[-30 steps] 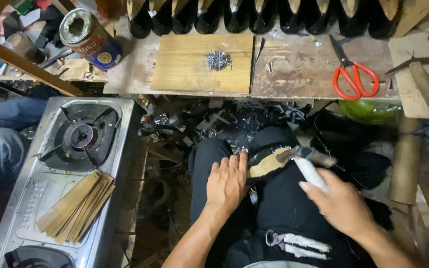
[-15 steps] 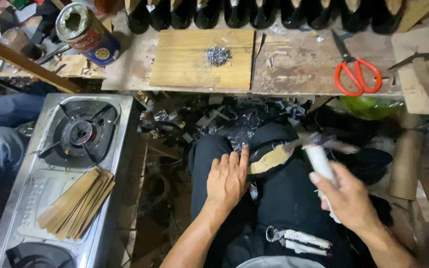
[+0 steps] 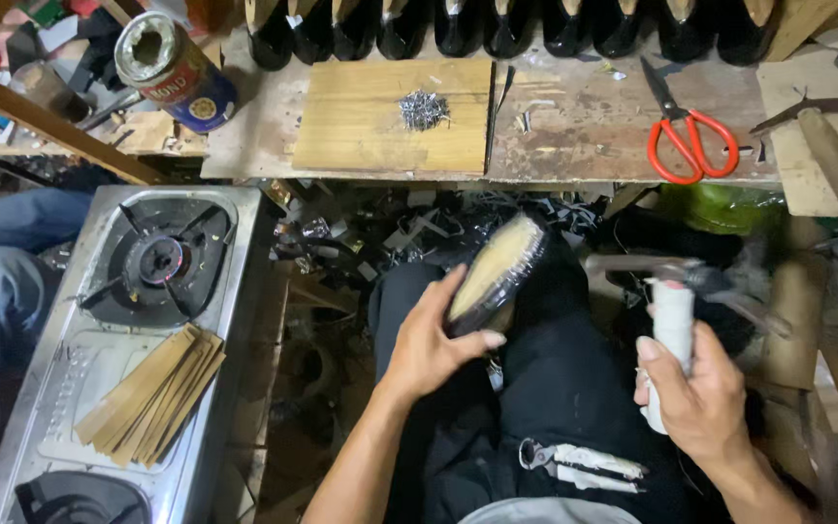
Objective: The person hammers a wooden insole into a black shoe, then uses pliers to pull and trim excess material along the shoe's edge. The person works on one shoe at a time, repeatedly hammering and trimming until the shoe is finished.
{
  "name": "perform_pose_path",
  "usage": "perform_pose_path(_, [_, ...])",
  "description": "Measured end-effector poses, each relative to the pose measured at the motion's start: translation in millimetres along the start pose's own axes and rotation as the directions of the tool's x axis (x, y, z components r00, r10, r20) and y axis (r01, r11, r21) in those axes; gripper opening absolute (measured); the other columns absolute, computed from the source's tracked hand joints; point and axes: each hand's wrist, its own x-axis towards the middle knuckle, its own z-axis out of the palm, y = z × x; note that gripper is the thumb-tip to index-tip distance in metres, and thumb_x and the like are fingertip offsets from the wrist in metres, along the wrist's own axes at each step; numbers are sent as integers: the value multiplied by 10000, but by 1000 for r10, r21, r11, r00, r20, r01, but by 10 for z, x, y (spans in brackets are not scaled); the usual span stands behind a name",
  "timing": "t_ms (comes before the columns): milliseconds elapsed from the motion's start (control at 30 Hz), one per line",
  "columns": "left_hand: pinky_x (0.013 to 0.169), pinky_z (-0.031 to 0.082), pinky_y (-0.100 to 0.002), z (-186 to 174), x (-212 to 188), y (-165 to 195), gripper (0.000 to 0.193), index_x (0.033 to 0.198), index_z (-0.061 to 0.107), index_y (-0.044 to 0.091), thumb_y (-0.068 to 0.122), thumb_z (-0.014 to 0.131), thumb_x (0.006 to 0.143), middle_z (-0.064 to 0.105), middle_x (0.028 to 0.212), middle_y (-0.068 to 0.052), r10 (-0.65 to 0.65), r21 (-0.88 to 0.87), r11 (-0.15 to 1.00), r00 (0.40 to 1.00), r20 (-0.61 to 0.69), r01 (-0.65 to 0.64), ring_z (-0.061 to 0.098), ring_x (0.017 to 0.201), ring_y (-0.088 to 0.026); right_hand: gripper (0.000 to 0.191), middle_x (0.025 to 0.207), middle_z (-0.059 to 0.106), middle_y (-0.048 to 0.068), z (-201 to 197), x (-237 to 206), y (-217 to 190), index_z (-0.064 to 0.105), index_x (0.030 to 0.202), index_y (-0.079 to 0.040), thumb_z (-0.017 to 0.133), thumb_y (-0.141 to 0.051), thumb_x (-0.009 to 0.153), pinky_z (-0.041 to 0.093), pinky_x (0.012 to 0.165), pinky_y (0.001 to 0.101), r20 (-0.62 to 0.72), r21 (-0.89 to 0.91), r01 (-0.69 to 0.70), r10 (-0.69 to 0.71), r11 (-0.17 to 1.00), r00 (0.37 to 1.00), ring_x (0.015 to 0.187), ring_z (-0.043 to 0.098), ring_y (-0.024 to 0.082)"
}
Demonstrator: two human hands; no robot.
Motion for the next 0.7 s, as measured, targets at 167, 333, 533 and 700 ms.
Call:
perform_pose_path(167, [1020, 547, -407, 337, -26, -388, 768, 1437, 527, 9, 576, 631, 929, 648, 1347, -184, -211, -952, 276, 975, 73, 131, 676, 1183, -279, 382, 785, 650, 65, -72, -302, -240, 551, 1329, -22, 633, -197, 999, 555, 577, 278, -197, 381, 418, -369, 825, 908, 619, 649, 129])
perform_pose_path(333, [935, 575, -464, 552, -73, -502, 788, 1390, 562, -32, 657, 506, 1012, 692, 1200, -216, -73, -981, 54, 981, 181, 185, 714, 1042, -331, 350, 1054, 672, 129, -392, -124, -431, 557, 1343, -57, 593, -254, 1057, 570, 810, 406, 113, 513, 621, -764, 593, 635, 878, 690, 248])
perform_pose_path(533, [937, 593, -439, 475, 104, -356, 719, 1369, 579, 24, 610, 517, 957, 713, 1217, -166, -308, -986, -29, 937, 168, 167, 720, 1055, -300, 422, 1025, 736, 165, 466, -606, 262, 651, 1189, -20, 707, -300, 879, 596, 840, 442, 237, -60, 387, -364, 920, 901, 916, 744, 273])
perform_pose_path(700, [814, 601, -420, 215, 132, -256, 708, 1255, 611, -14, 646, 517, 1015, 691, 1051, -191, -220, -944, -328, 971, 90, 13, 699, 903, -319, 482, 969, 791, 190, 548, -907, 642, 713, 1130, 36, 805, -291, 788, 628, 822, 453, 481, -108, 463, -361, 880, 799, 931, 795, 288])
